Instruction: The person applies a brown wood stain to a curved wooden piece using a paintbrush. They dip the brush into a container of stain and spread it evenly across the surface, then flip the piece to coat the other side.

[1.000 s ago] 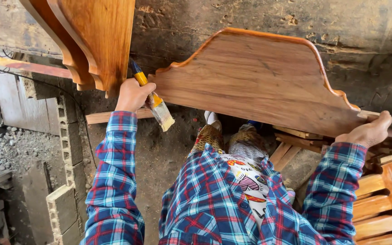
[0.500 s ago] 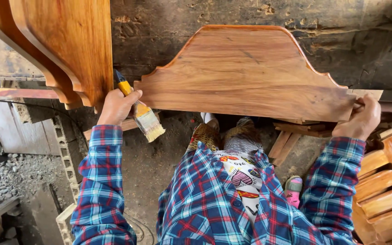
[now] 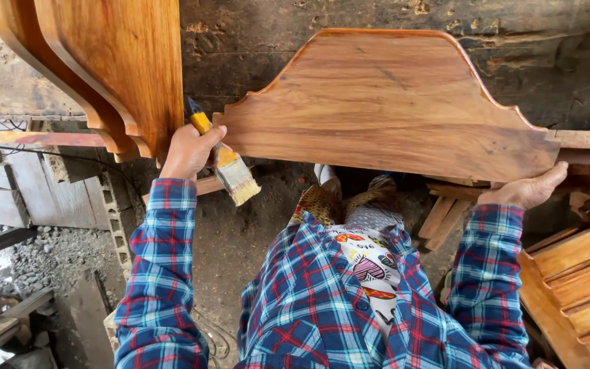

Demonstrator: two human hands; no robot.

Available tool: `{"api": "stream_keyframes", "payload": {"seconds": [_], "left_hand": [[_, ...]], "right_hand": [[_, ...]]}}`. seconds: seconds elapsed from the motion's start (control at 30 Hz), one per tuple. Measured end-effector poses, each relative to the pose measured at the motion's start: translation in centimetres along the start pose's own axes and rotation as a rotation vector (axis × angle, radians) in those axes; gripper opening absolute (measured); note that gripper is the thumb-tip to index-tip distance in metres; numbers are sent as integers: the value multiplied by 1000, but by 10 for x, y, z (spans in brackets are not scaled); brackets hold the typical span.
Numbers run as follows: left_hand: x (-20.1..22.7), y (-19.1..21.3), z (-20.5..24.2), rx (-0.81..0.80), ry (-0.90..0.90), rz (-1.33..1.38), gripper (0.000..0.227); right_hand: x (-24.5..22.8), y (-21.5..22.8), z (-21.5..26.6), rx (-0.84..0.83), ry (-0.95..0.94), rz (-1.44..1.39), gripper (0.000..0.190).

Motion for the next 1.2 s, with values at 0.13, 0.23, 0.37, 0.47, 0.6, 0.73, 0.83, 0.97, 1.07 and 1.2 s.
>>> {"api": "stream_keyframes", "payload": {"seconds": [0.13, 0.23, 0.37, 0.47, 0.6, 0.73, 0.83, 0.97, 1.07, 1.2], "left_hand": [[11, 2, 0, -10, 16, -25, 23], [20, 3, -1, -27, 1, -18, 22], [26, 2, -16, -15, -70, 11, 18], [29, 1, -22, -35, -63, 63, 17], [34, 4, -25, -44, -77, 61, 17], [33, 8, -25, -49, -77, 15, 20], [26, 10, -33, -30, -93, 8, 22], [15, 8, -39, -17, -114, 89, 16], [29, 14, 2, -56, -43, -43, 22], [24, 31, 28, 13, -159, -7, 39]], "right_hand": [[14, 8, -22, -49, 14, -149, 85], [18, 10, -26, -61, 68, -265, 83], [24, 15, -35, -61, 105, -366, 85], [26, 19, -38, -50, 121, -392, 85], [21, 12, -23, 10, 140, -414, 85], [14, -2, -11, 24, 102, -374, 89], [13, -10, -16, -17, 110, -357, 86], [21, 1, -63, -155, 217, -450, 85], [30, 43, -164, -176, 515, -240, 66], [30, 39, -196, -214, 574, -207, 64]]}}
Point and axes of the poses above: each hand's wrist, its own z-axis away from the middle knuckle, its own y-axis out of the back of the hand, x = y × z, the point moved 7 cm from there along -z, towards the middle knuckle, and after that the axes turned 10 degrees about -z, right-handed, at the moved point
